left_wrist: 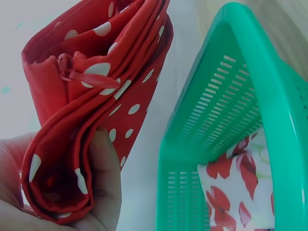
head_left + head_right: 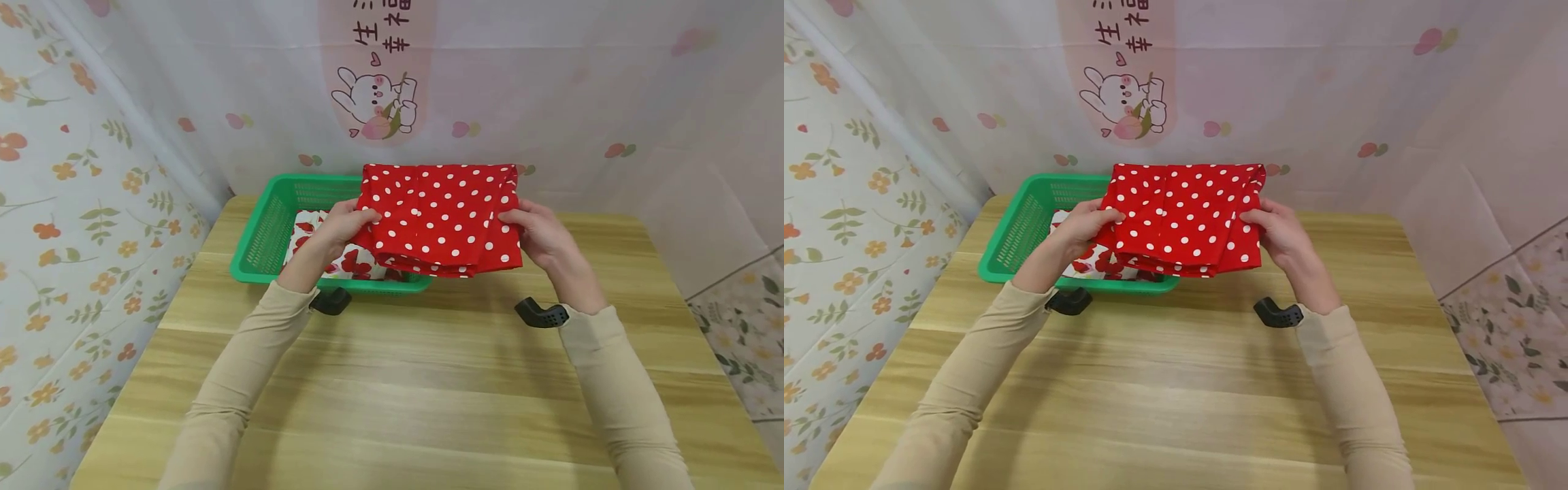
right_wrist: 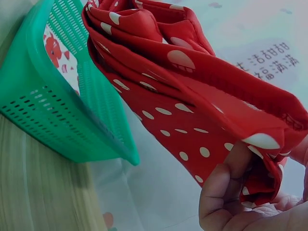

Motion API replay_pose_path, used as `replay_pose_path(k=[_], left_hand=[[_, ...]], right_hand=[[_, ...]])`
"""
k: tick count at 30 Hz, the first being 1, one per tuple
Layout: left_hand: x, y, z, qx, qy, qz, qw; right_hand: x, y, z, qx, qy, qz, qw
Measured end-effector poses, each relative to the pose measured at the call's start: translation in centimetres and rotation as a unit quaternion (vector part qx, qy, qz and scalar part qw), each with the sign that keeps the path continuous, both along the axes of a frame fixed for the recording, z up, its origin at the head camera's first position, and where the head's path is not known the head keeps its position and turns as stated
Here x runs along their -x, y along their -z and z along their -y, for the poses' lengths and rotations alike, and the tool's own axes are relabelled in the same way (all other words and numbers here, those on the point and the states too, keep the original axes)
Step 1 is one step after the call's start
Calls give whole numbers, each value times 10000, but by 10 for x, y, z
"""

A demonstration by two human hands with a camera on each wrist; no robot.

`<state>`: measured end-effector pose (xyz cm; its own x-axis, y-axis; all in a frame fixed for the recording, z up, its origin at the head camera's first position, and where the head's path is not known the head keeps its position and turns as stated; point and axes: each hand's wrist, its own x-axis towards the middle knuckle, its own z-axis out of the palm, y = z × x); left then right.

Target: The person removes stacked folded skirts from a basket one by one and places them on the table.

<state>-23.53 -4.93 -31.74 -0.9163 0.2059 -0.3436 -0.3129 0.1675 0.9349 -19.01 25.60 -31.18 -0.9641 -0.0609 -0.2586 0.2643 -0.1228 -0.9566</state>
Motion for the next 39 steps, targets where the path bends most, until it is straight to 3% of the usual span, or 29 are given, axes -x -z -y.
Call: replay_pose_path(k=[7,13,20,39], left_hand=[[-2,3,-10,-111,52,51,9999],[-5,5,-21,-332,72,33,9994],[-7,5,-31,-266,157,42,9995],[-15,11,-65,-351,354,-49,9987]], right_hand=[[-7,0,-10,-191,135,-74,9997],[-12,0,-20,73,191,-45,9998],[-16,0,-33,641,141,53,9978],[-28,2,-66,317,367,157,9987]])
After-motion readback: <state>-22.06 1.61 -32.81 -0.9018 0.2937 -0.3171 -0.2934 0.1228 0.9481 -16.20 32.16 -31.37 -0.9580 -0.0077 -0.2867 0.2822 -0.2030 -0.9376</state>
